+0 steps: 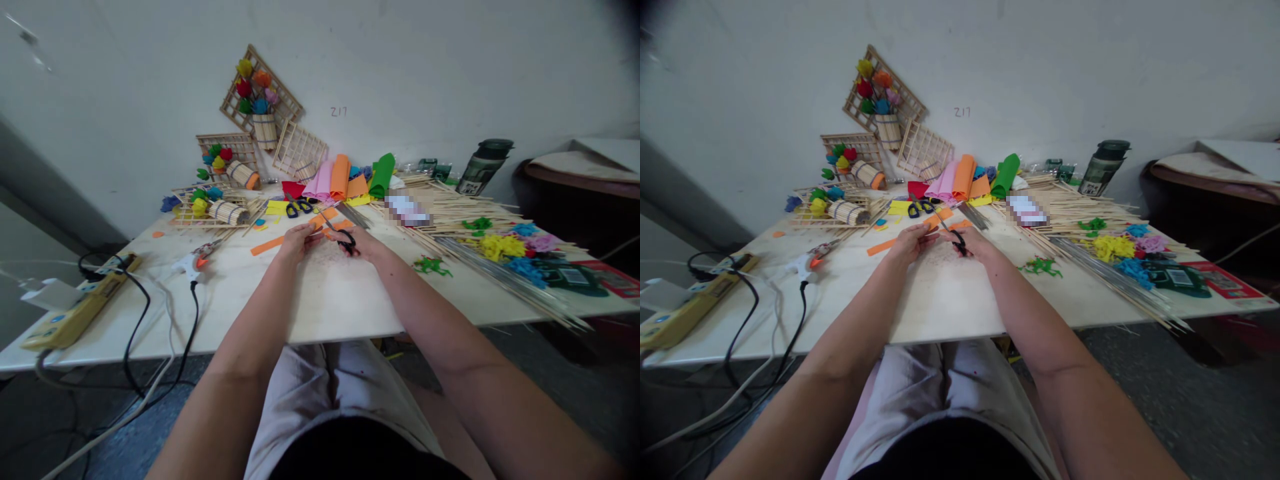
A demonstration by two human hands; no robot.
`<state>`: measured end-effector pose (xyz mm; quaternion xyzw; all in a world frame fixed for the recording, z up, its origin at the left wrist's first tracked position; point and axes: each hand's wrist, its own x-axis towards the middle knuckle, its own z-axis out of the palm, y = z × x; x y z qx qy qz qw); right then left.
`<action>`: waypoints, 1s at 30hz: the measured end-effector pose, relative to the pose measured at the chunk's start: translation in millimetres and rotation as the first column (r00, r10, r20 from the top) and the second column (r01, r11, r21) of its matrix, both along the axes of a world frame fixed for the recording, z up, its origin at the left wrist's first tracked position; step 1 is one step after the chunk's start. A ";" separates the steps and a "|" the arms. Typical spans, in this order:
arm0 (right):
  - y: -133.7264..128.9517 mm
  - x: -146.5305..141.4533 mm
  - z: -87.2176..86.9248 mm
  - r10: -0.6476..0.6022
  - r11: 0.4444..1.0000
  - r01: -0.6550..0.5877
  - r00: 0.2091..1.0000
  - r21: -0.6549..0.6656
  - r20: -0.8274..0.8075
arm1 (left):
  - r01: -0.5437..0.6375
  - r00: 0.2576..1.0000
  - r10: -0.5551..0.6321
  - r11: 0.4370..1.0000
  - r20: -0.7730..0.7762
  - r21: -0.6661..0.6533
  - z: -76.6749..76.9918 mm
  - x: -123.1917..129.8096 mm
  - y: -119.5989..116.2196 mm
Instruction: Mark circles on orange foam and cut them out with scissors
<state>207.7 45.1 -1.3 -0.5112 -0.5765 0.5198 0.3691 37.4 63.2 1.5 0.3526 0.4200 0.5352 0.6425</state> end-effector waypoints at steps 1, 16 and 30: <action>-0.5 -0.3 0.8 -0.003 1.000 0.003 1.000 -0.002 -0.005 | 0.004 1.000 -0.004 1.000 0.001 0.004 0.2 0.0 -0.2; -5.4 -2.1 8.6 -0.070 0.997 0.070 0.997 -0.016 -0.032 | -0.001 1.000 0.001 1.000 0.011 0.008 -2.2 -0.6 3.2; 0.0 -1.4 3.9 -0.133 0.991 0.135 0.987 0.015 -0.086 | -0.063 0.993 0.046 0.986 0.112 0.154 -8.8 0.3 9.3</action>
